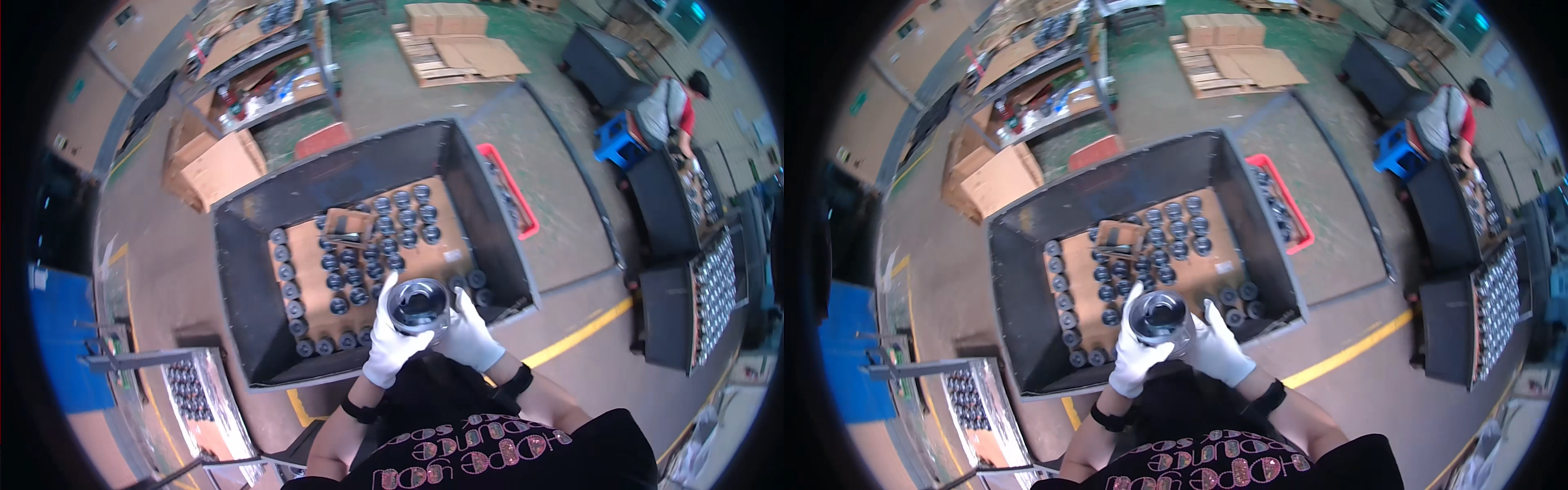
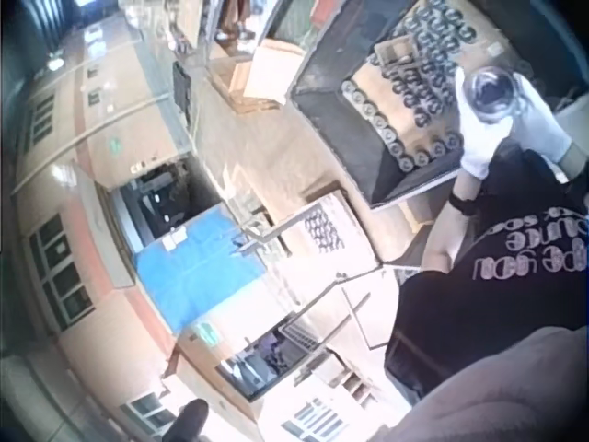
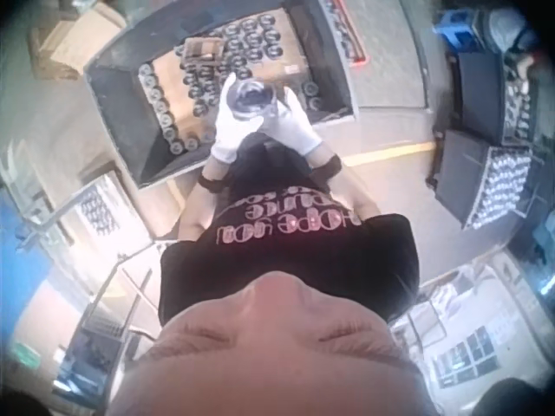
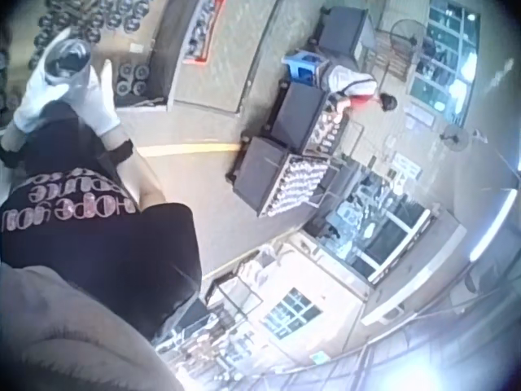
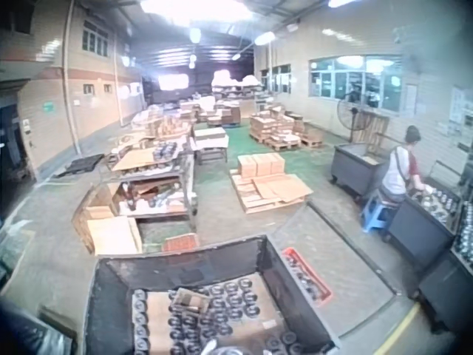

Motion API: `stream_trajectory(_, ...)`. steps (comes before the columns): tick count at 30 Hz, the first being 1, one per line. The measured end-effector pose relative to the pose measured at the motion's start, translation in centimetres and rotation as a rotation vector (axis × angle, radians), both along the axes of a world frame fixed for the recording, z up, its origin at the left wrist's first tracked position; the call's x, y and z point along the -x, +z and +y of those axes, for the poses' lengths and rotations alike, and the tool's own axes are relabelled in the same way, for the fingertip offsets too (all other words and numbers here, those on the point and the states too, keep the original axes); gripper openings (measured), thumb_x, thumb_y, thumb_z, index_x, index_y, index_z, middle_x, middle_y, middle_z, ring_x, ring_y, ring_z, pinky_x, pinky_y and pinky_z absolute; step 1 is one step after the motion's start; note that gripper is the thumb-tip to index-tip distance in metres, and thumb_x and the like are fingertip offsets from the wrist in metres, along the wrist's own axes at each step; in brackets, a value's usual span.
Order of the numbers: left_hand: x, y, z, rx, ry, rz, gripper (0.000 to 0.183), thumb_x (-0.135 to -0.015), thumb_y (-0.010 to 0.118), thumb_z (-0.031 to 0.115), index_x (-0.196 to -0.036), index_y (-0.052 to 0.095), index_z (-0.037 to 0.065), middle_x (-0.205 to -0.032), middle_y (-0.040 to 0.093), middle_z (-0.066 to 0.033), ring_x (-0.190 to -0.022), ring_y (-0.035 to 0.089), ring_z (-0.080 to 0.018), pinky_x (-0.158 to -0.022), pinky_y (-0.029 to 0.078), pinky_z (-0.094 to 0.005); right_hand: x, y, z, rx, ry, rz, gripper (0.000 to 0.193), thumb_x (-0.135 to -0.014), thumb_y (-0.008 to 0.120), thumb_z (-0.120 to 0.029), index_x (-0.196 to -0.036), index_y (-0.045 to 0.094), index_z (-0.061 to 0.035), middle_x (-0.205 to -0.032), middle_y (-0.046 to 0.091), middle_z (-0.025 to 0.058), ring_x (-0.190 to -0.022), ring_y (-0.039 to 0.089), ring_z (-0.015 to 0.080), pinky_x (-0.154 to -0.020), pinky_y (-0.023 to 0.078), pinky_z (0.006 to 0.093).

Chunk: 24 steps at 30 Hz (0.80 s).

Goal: Inspecting and sorting engine pistons from a large bin into smaller organized batches.

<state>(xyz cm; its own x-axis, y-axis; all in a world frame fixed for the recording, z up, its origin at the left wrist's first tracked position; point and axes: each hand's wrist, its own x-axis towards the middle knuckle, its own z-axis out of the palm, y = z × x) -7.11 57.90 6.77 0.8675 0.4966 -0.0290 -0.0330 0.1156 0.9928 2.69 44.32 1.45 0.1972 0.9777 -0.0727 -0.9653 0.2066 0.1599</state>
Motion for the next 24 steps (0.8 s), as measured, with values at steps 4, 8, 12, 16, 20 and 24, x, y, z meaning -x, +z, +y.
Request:
stream_trajectory(4, -2.1, 1.8, -7.5, -0.873, 0.014, -0.107, 0.112, -0.061, 0.092, 0.020, -0.149, 0.028, -0.006, -0.121, 0.063, -0.0206, -0.107, 0.067, -0.0323, -0.095, 0.053, -0.0410, 0.1, 2.1, -6.4, 0.270, -0.243, -0.235, 0.059, -0.106, 0.035, -0.048, -0.148, 0.039, -0.0075, -0.150, 0.044, 0.0125, -0.135, 0.046, 0.0231, -0.117, 0.032, 0.0402)
stream_trajectory(8, -2.1, 2.4, -14.4, -0.986, -0.063, -0.249, 0.112, -0.062, 0.093, 0.024, -0.147, 0.028, -0.007, -0.124, 0.062, -0.0206, -0.110, 0.066, -0.0321, -0.096, 0.052, -0.0396, 0.6, 4.3, -14.8, 0.367, -0.427, -0.575, 0.054, -0.107, 0.040, -0.037, -0.152, 0.033, -0.0076, -0.156, 0.036, 0.0136, -0.138, 0.043, 0.0249, -0.116, 0.033, 0.0399)
stream_trajectory(12, -1.2, 1.4, -20.2, -0.939, -0.077, -0.239, 0.116, -0.064, 0.092, 0.028, -0.149, 0.022, -0.008, -0.126, 0.063, -0.0175, -0.111, 0.066, -0.0299, -0.096, 0.052, -0.0375, 1.8, 6.8, -22.0, 0.354, -0.505, -0.965, 0.057, -0.106, 0.044, -0.026, -0.156, 0.025, -0.0072, -0.157, 0.033, 0.0153, -0.142, 0.037, 0.0256, -0.118, 0.031, 0.0426)
stream_trajectory(16, -0.5, 1.0, -24.1, -0.859, -0.026, -0.284, 0.117, -0.065, 0.093, 0.032, -0.149, 0.022, -0.006, -0.127, 0.062, -0.0171, -0.113, 0.065, -0.0282, -0.095, 0.053, -0.0367, 2.3, 6.7, -25.0, 0.224, -0.441, -0.496, 0.057, -0.105, 0.047, -0.026, -0.154, 0.028, -0.0059, -0.155, 0.036, 0.0149, -0.142, 0.038, 0.0267, -0.118, 0.031, 0.0430)
stream_trajectory(20, 0.4, 3.5, -24.4, -0.591, -0.294, -0.180, 0.106, -0.068, 0.091, 0.024, -0.148, 0.028, -0.005, -0.131, 0.057, -0.0222, -0.118, 0.061, -0.0336, -0.100, 0.050, -0.0418, 1.9, 4.9, -26.0, 0.515, -0.371, -0.452, 0.049, -0.105, 0.046, -0.027, -0.150, 0.038, -0.0061, -0.144, 0.049, 0.0155, -0.132, 0.049, 0.0280, -0.114, 0.037, 0.0429)
stream_trajectory(24, 2.2, -0.5, -22.2, -0.315, -0.317, 0.273, 0.066, -0.086, 0.069, 0.008, -0.146, 0.040, 0.004, -0.136, 0.057, -0.0189, -0.118, 0.062, -0.0281, -0.101, 0.049, -0.0383, 1.6, 1.6, -25.5, 0.539, -0.133, -0.454, 0.066, -0.098, 0.058, -0.036, -0.151, 0.033, -0.0070, -0.145, 0.049, 0.0123, -0.131, 0.051, 0.0263, -0.111, 0.041, 0.0454)
